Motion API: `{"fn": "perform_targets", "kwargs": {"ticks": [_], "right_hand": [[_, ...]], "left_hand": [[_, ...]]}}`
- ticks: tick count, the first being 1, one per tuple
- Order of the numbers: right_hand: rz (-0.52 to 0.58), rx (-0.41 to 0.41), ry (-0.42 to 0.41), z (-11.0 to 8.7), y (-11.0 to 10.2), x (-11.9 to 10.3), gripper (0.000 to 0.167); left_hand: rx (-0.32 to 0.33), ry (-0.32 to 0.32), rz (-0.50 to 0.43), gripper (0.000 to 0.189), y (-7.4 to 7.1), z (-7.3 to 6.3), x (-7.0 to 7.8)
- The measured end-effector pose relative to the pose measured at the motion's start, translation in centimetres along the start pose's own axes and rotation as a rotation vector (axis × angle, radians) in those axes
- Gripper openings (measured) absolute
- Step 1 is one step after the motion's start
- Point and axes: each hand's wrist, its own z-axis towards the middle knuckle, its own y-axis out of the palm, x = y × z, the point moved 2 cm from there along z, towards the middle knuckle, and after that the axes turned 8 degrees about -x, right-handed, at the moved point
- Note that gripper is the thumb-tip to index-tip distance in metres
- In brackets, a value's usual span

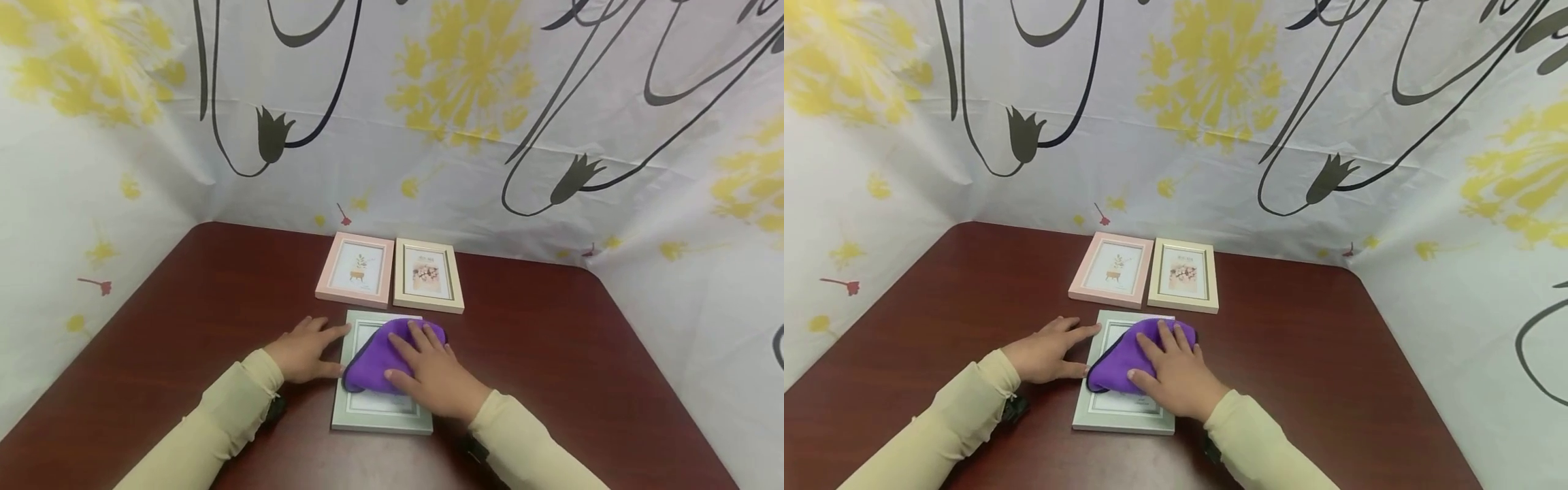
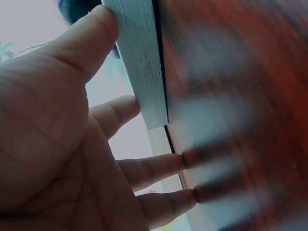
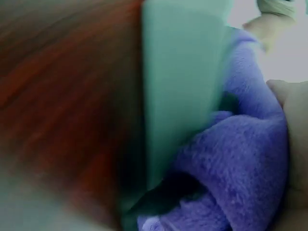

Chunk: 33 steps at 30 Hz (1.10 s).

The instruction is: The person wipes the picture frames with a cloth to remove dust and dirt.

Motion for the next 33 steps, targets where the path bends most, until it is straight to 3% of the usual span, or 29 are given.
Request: {"fn": "perform_targets", "kwargs": {"ticks": [5,11,19,26,29,33], "right_hand": [[-0.164,-0.07,-0.057,0.9,0.5,0.4,0.064],[-0.259,-0.051,-0.284,0.7,0.7,1.2,0.06],[-0.146,-0.037,-0.422,-1.5,0.8,0.9,0.049],[-0.093,-0.046,-0.607,-3.6,1.0,0.5,0.047],[-0.112,-0.051,-0.57,-3.6,1.3,0.2,0.048],[-0.138,-0.096,-0.413,-2.7,1.4,0.3,0.052]], "left_hand": [[-0.001,0.013,0.005,0.079,-0.3,-0.2,0.1],[-0.001,0.0,0.002,0.079,-0.3,-0.3,0.0],[-0.008,-0.001,-0.004,0.08,-0.2,-0.2,-0.1],[-0.004,0.004,0.0,0.079,-0.3,-0.1,-0.2],[-0.015,-0.002,0.001,0.078,-0.4,0.0,-0.3],[-0.03,-0.002,-0.006,0.078,-0.3,0.0,-0.4]]}}
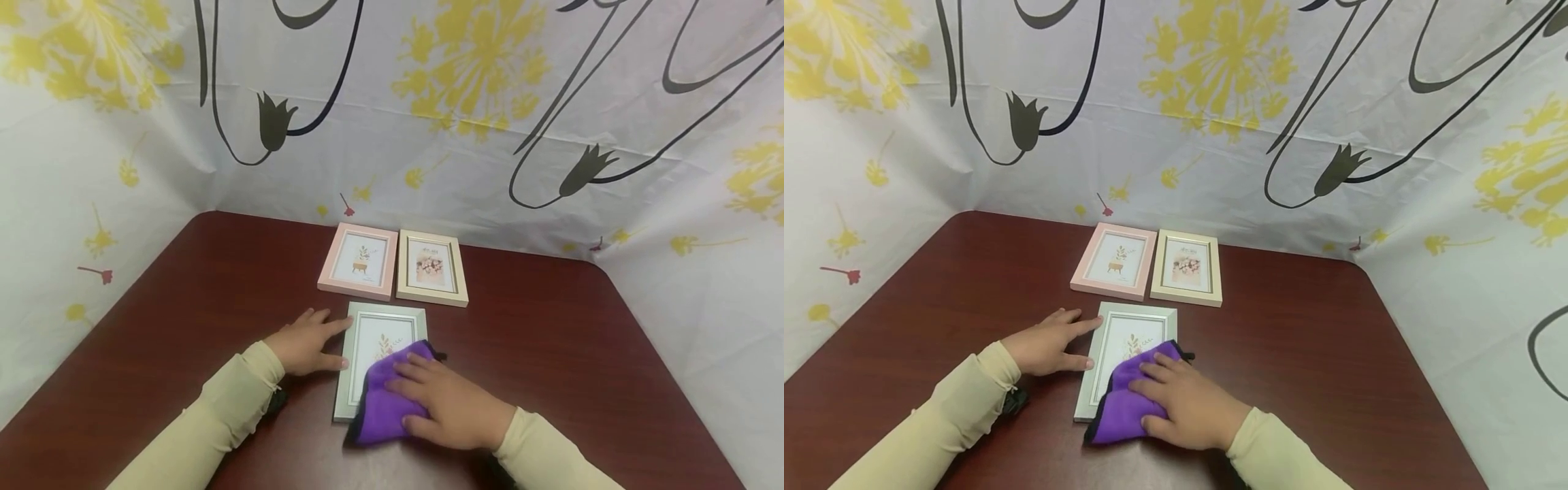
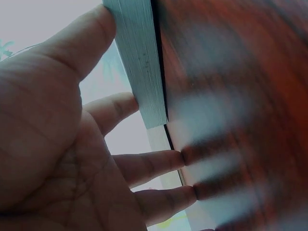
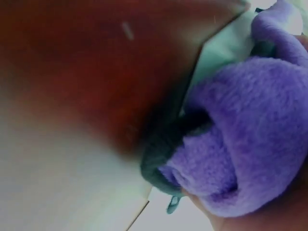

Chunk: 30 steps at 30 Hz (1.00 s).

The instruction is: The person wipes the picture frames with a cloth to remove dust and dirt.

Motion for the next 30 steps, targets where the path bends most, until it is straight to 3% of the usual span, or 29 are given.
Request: {"fn": "perform_targets", "kwargs": {"ticks": [4,8,14,22,30], "right_hand": [[-0.021,-0.052,0.148,1.6,-0.6,1.4,0.057],[-0.019,-0.064,0.221,3.2,-1.4,2.9,0.059],[0.005,-0.047,0.249,3.6,-1.5,3.4,0.058],[-0.044,-0.002,0.204,1.1,-1.2,0.6,0.052],[-0.128,0.126,0.274,1.3,-0.7,-0.6,0.048]], "left_hand": [[-0.002,-0.006,-0.003,0.079,0.1,0.0,-0.1],[0.004,-0.008,0.0,0.079,0.2,0.0,-0.1],[0.017,-0.012,0.026,0.079,0.1,0.1,0.2],[0.011,-0.018,0.03,0.079,-0.1,0.1,0.6],[-0.006,-0.029,-0.001,0.078,-0.1,-0.2,0.7]]}}
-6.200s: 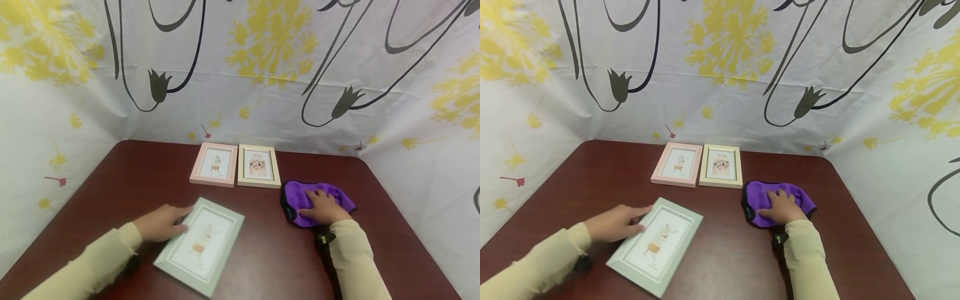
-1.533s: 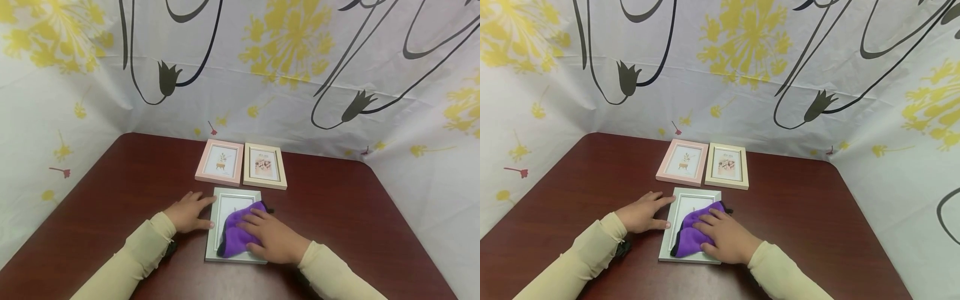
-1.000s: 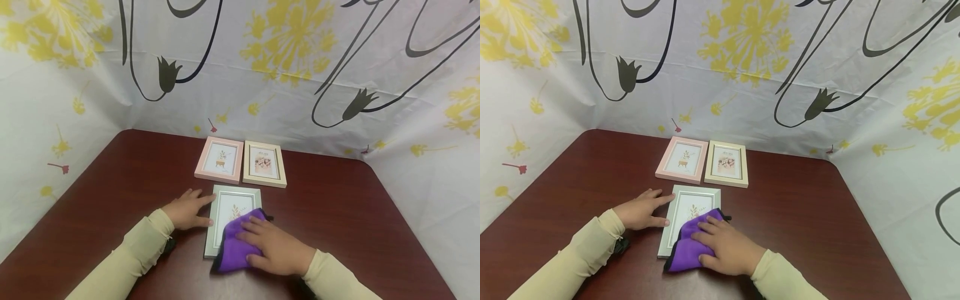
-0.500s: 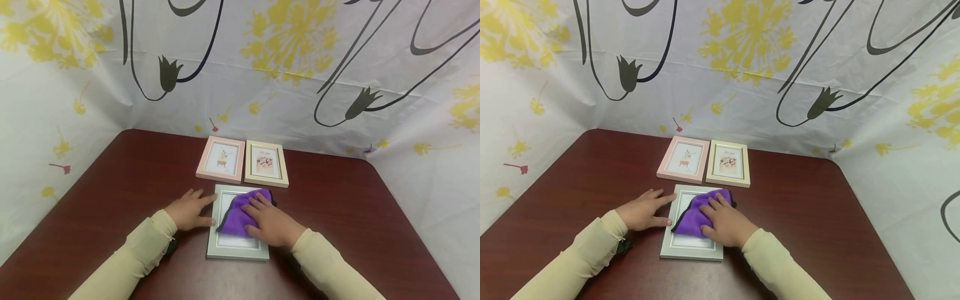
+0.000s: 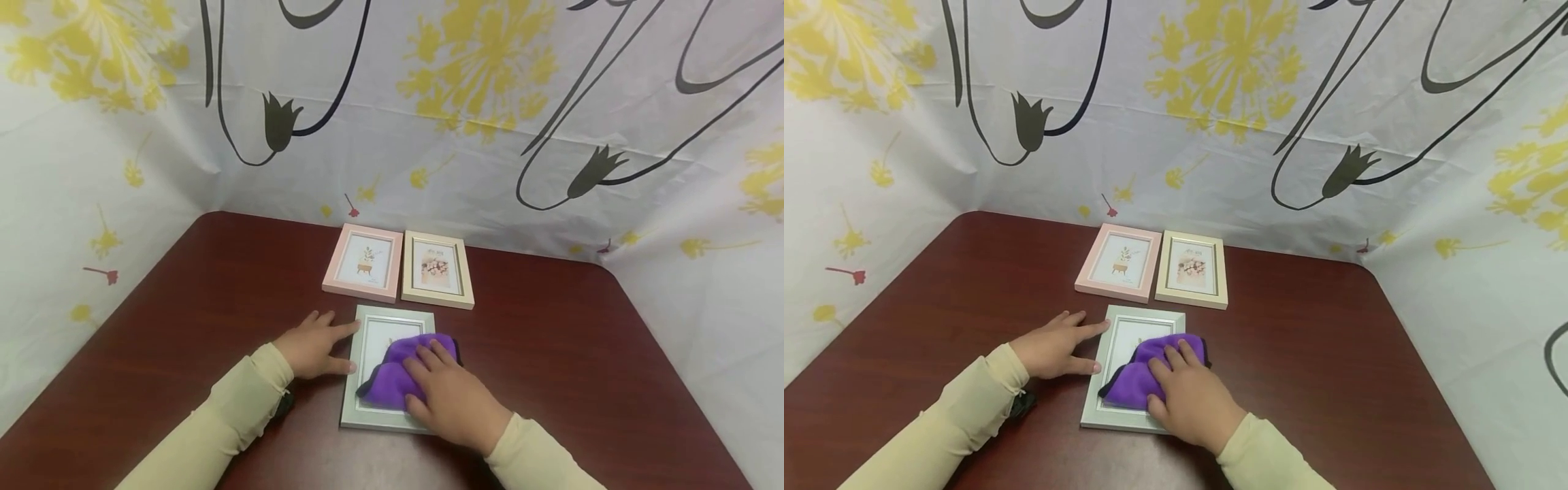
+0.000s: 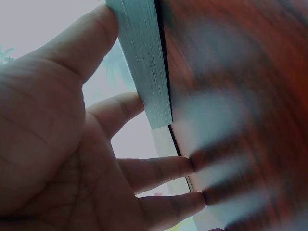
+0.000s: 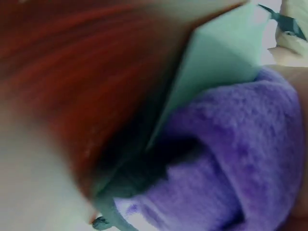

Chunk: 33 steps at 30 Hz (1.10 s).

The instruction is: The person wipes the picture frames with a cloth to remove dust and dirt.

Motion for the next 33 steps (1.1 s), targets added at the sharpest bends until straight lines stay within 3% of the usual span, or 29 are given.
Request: {"fn": "perform_targets", "kwargs": {"ticks": [4,8,15,33], "right_hand": [[-0.011,0.029,0.041,0.9,0.4,0.7,0.05],[-0.041,0.04,0.009,1.6,0.3,1.3,0.048],[-0.086,0.031,-0.054,1.3,0.2,1.4,0.045],[-0.117,0.012,-0.036,1.7,0.6,2.3,0.051]], "left_hand": [[0.004,0.006,0.004,0.077,0.0,0.1,-0.1],[0.012,0.006,0.013,0.078,-0.1,0.2,-0.1],[0.006,0.0,0.018,0.079,-0.1,0.4,0.1],[0.011,0.007,0.03,0.077,0.0,0.4,0.6]]}}
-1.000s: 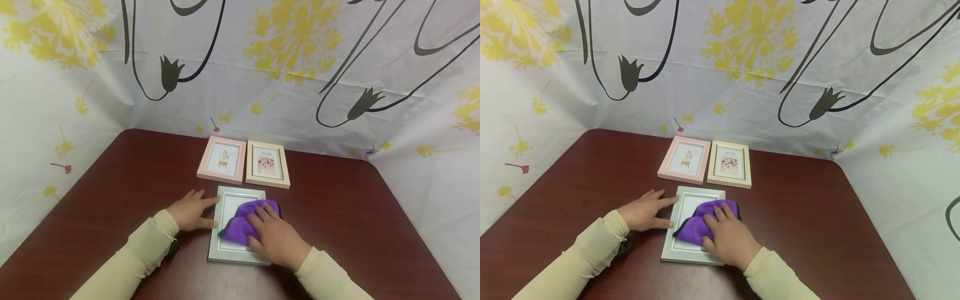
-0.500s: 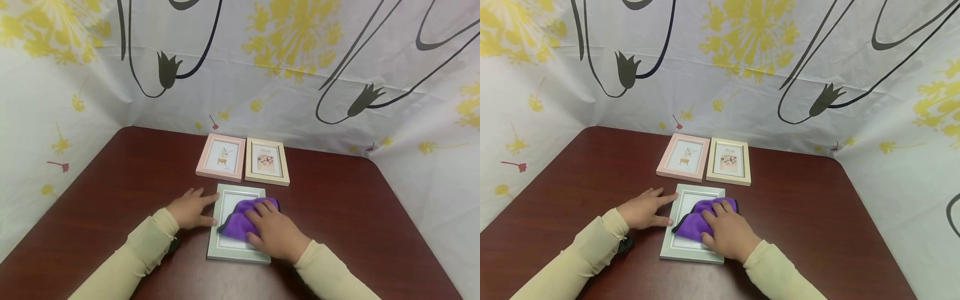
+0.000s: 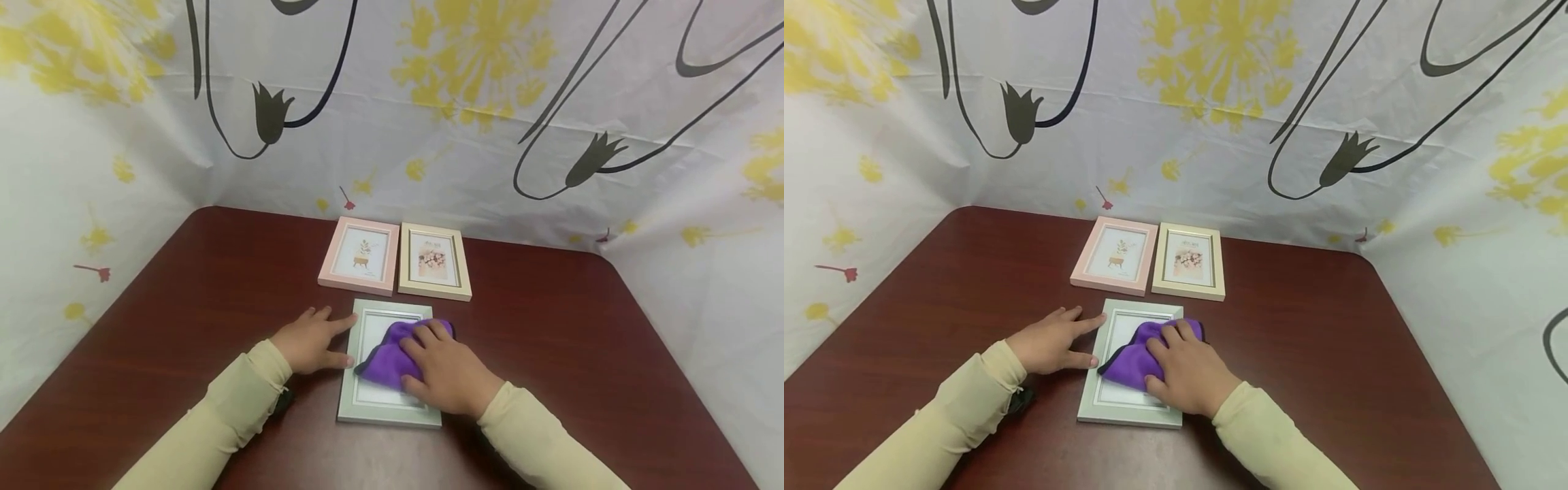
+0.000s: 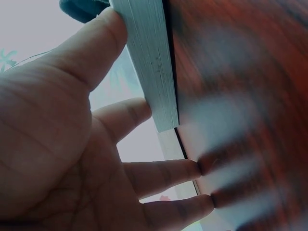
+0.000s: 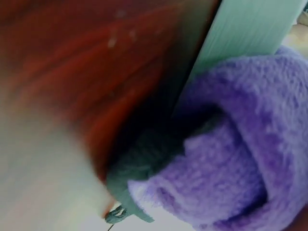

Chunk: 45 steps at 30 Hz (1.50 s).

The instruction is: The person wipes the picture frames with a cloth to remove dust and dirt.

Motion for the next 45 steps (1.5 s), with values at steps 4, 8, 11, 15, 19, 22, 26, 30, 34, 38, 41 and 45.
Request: {"fn": "perform_targets", "kwargs": {"ticks": [4,8,11,15,19,22,26,30,34,38,41,45], "right_hand": [[0.018,-0.028,-0.015,0.0,0.1,0.1,0.051],[0.046,-0.055,-0.012,0.1,0.1,0.3,0.054],[0.06,-0.069,-0.01,0.1,0.0,0.2,0.053],[0.074,-0.1,-0.007,-0.3,0.0,-0.1,0.05],[0.105,-0.077,-0.062,-0.9,0.0,0.1,0.044],[0.159,-0.036,-0.144,-1.4,-0.2,0.6,0.042],[0.203,-0.003,-0.26,-2.6,-0.5,0.8,0.035],[0.23,0.004,-0.306,-4.3,-0.6,0.3,0.03],[0.267,0.001,-0.287,-5.8,-0.9,-0.3,0.039],[0.259,-0.04,-0.228,-6.3,-0.9,-0.8,0.048],[0.209,-0.088,-0.139,-5.4,-0.7,-0.8,0.053],[0.144,-0.126,-0.045,-3.2,-0.6,0.5,0.056]], "left_hand": [[-0.006,0.002,-0.001,0.077,0.2,0.0,0.1],[-0.008,-0.003,-0.011,0.077,0.3,-0.1,0.0],[-0.008,-0.009,-0.017,0.077,0.4,-0.1,0.0],[-0.021,-0.01,-0.02,0.077,0.7,-0.1,0.1],[-0.02,0.0,-0.02,0.076,0.6,-0.2,0.3],[-0.012,0.003,-0.02,0.076,0.4,-0.2,0.5],[-0.012,0.008,-0.015,0.075,0.3,-0.3,0.7],[-0.012,0.003,-0.005,0.075,0.2,-0.3,0.8],[-0.005,-0.004,0.002,0.075,0.0,-0.3,0.9],[-0.011,0.001,-0.008,0.075,-0.1,-0.4,0.7],[-0.019,0.002,-0.021,0.075,-0.1,-0.5,0.5],[-0.021,0.005,-0.031,0.076,0.0,-0.6,0.3]]}}
